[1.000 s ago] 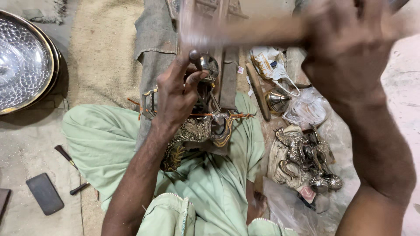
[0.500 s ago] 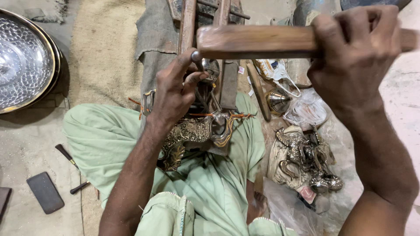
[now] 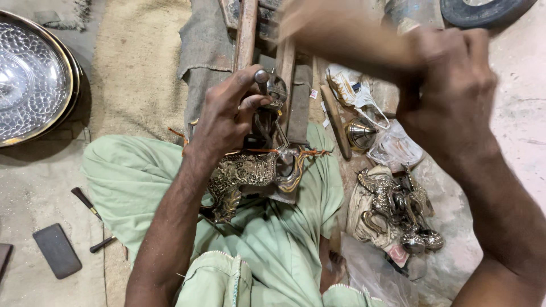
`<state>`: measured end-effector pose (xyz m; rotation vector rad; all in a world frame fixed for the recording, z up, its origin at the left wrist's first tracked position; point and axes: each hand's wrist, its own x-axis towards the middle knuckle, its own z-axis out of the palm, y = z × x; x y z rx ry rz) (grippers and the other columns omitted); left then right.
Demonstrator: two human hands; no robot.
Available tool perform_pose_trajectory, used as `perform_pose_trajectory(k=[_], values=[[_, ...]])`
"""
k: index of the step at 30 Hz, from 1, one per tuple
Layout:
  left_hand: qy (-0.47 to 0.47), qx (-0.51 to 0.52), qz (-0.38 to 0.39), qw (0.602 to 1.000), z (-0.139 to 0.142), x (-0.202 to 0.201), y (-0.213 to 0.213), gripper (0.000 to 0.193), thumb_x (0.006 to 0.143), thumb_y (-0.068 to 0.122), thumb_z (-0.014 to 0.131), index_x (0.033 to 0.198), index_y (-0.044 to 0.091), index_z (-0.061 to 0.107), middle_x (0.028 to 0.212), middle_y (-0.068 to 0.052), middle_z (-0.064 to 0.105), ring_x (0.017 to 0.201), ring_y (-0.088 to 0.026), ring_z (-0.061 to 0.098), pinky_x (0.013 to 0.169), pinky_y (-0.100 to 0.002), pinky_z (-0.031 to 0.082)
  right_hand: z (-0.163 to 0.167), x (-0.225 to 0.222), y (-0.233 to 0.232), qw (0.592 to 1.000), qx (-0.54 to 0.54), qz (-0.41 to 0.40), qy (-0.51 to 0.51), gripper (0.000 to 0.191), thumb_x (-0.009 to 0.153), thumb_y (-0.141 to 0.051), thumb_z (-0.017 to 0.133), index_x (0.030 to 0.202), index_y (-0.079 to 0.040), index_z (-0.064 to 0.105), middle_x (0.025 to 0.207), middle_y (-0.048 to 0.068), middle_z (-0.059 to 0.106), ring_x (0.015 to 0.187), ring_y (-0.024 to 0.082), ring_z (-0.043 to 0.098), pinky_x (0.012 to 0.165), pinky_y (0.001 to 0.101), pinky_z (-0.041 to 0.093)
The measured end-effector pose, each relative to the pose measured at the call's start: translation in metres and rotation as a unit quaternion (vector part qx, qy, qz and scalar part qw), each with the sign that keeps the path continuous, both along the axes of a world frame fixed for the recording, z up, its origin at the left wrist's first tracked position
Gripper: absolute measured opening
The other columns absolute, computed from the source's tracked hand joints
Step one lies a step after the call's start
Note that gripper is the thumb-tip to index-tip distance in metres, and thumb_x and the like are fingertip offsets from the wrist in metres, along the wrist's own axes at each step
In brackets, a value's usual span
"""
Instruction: The person sits on the floor holding a punch against an ornate silver-colored metal ornament secured in a wooden clamping frame, and repeatedly strikes the punch with a wooden mallet to shape or decorate the metalwork, repositioning the punch and rotating the ornament between strikes.
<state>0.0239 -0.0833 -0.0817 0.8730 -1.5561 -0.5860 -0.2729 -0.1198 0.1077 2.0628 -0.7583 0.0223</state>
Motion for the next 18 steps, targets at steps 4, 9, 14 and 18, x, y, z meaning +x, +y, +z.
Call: perform_pose_trajectory(k=[4, 9, 14, 18], values=[[-0.004, 0.001, -0.01, 1.0, 0.001, 0.001, -0.003, 0.043, 0.102, -0.003, 0.067, 0.141, 0.011, 0.055, 0.103, -0.012, 0.072, 0.091, -0.022, 0.076, 0.078, -0.035, 0.066, -0.007, -0.011, 0.0, 0.986, 0.125, 0.028, -0.11, 0.033, 0.108, -0.01, 0.064, 0.137, -0.012, 0.05, 0.108, 0.008, 0.057, 0.101, 0.022, 0.053, 0.078, 0.0379, 0.048], [-0.024, 0.017, -0.026, 0.999, -0.006, 0.003, -0.009, 0.048, 0.1, -0.003, 0.065, 0.145, 0.01, 0.053, 0.1, -0.011, 0.072, 0.087, -0.021, 0.075, 0.073, -0.032, 0.067, -0.01, -0.011, 0.006, 1.0, -0.016, -0.008, 0.002, 0.021, 0.11, -0.022, 0.075, 0.127, -0.021, 0.062, 0.095, 0.003, 0.061, 0.094, 0.023, 0.057, 0.069, 0.0381, 0.051], [0.028, 0.009, -0.025, 0.999, -0.013, 0.002, -0.01, 0.032, 0.106, 0.001, 0.067, 0.133, 0.016, 0.058, 0.108, -0.011, 0.075, 0.095, -0.02, 0.078, 0.08, -0.032, 0.067, -0.004, 0.004, 0.015, 1.0, -0.01, -0.021, 0.007, 0.02, 0.11, -0.019, 0.077, 0.125, -0.021, 0.066, 0.092, 0.003, 0.06, 0.093, 0.023, 0.056, 0.072, 0.0387, 0.053], [0.223, 0.072, 0.01, 0.972, -0.015, -0.003, -0.005, 0.04, 0.104, 0.005, 0.073, 0.138, 0.014, 0.054, 0.105, -0.008, 0.077, 0.098, -0.018, 0.079, 0.086, -0.034, 0.067, 0.008, 0.008, 0.019, 0.99, 0.093, -0.004, -0.104, 0.026, 0.102, -0.014, 0.078, 0.125, -0.013, 0.066, 0.095, 0.009, 0.068, 0.089, 0.027, 0.067, 0.068, 0.0395, 0.057]])
